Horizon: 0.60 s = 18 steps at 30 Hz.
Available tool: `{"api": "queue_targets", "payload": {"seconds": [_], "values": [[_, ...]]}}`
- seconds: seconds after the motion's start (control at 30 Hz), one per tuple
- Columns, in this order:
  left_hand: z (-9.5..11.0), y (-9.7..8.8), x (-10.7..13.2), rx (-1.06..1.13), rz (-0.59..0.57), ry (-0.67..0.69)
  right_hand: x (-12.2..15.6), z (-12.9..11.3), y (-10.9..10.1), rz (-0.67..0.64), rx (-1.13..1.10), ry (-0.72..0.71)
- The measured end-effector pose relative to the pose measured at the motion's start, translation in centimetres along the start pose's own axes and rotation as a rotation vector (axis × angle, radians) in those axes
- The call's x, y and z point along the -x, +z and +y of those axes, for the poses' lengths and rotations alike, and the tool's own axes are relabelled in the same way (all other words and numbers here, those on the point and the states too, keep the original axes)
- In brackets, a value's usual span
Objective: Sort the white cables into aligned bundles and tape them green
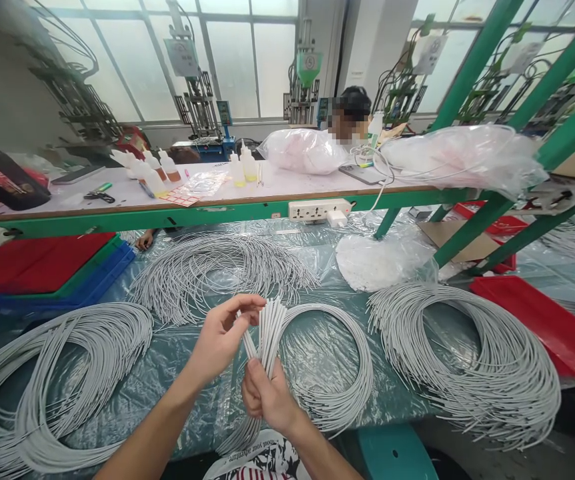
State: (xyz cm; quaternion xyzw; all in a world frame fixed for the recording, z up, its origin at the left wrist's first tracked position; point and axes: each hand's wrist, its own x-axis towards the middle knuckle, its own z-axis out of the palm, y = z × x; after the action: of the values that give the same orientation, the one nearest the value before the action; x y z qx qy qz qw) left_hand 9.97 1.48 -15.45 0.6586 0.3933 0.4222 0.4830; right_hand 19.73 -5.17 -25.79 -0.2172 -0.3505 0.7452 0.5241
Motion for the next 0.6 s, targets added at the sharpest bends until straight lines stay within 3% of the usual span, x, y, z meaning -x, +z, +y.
{"api": "queue_targets", "payload": {"seconds": [0.6], "values": [[0.53,0.13,0.26,-0.274,0.098,0.205,-0.04,0.10,-0.36,-0.026,-0.037,-0.017]]}}
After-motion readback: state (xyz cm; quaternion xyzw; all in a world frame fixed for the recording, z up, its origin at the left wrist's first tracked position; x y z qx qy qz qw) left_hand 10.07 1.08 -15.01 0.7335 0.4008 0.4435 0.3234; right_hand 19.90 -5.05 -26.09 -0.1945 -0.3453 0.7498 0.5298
